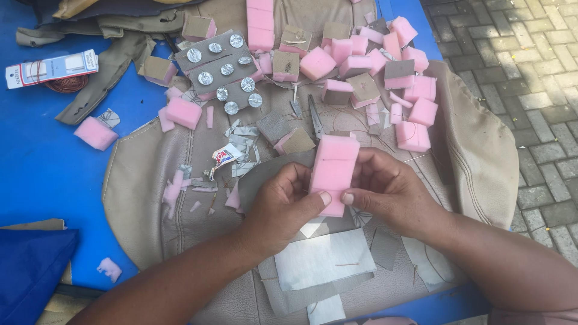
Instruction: Cutting and assembling foam and leather components on a work surface.
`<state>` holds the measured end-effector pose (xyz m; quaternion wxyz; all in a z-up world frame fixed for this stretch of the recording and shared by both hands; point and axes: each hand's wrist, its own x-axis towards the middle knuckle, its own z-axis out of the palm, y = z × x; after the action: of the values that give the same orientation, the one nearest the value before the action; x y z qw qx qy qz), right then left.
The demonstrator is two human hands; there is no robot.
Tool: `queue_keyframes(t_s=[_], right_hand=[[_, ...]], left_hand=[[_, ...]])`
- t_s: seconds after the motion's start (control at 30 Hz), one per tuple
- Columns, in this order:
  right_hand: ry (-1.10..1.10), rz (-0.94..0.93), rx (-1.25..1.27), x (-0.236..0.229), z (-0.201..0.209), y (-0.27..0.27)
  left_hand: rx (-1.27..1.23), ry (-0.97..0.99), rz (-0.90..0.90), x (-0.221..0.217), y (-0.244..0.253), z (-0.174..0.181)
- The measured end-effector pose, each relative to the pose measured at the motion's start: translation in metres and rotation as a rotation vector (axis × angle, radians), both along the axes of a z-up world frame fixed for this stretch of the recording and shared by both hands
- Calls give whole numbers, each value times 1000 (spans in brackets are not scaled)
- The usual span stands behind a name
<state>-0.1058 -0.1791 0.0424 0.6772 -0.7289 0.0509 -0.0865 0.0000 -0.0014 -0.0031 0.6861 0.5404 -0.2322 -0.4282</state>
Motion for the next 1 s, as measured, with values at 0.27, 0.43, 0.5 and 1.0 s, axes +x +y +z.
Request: queue_keyframes(t_s=[0.27,0.43,0.5,1.0], right_hand=[[47,-2,-24,-1,-3,-2],[54,-7,46,3,-5,-2],[62,20,13,5,0,2],[89,17,-18,8,-4,-2]], left_hand=[[64,44,-81,-2,2,14],[117,14,-28,-1,2,25],[134,13,-75,1,3,22],[72,60,-164,1,4,24]])
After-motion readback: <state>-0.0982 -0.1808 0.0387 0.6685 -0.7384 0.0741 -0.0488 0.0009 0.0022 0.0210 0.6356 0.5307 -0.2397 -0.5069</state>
